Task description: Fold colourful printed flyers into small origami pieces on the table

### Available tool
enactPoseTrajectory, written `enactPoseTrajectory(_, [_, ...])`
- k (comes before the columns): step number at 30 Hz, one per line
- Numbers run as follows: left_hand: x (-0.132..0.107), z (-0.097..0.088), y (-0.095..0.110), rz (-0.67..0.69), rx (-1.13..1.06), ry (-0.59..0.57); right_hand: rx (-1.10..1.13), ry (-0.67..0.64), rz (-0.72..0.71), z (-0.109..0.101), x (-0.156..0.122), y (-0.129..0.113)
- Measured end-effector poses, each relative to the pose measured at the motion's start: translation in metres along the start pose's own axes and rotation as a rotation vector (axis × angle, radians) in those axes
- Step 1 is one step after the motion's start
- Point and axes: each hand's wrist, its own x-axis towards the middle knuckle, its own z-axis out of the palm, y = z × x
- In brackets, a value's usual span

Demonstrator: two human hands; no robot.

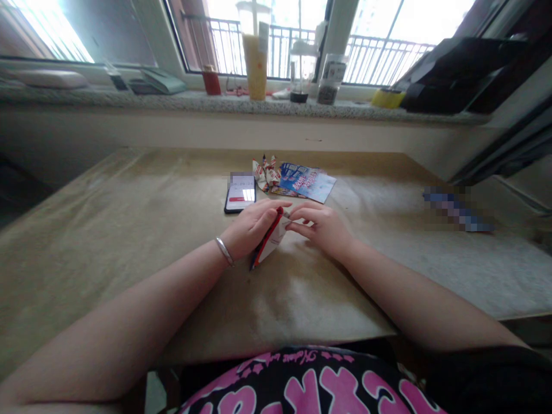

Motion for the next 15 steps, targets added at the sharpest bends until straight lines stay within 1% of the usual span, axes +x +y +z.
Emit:
enactPoseTrajectory(3, [-0.001, -0.002, 0.004, 0.053, 0.111, -0.017, -0.026, 0.024, 0.001, 0.0, 0.0, 0.0])
enactPoseTrajectory(7, [-0.001, -0.002, 0.01, 0.054, 0.316, 0.022, -0.036, 0.068, -0.002, -0.001, 0.0, -0.001])
enactPoseTrajectory(12, [0.0, 0.003, 0.01, 0.067, 0.364, 0.085, -0.025, 0.119, 0.004, -0.001, -0.001, -0.002])
enactPoseTrajectory(15, [0.0, 0.006, 0.006, 0.091, 0.37, 0.126, 0.001, 0.147, 0.053, 0.0, 0.0, -0.002])
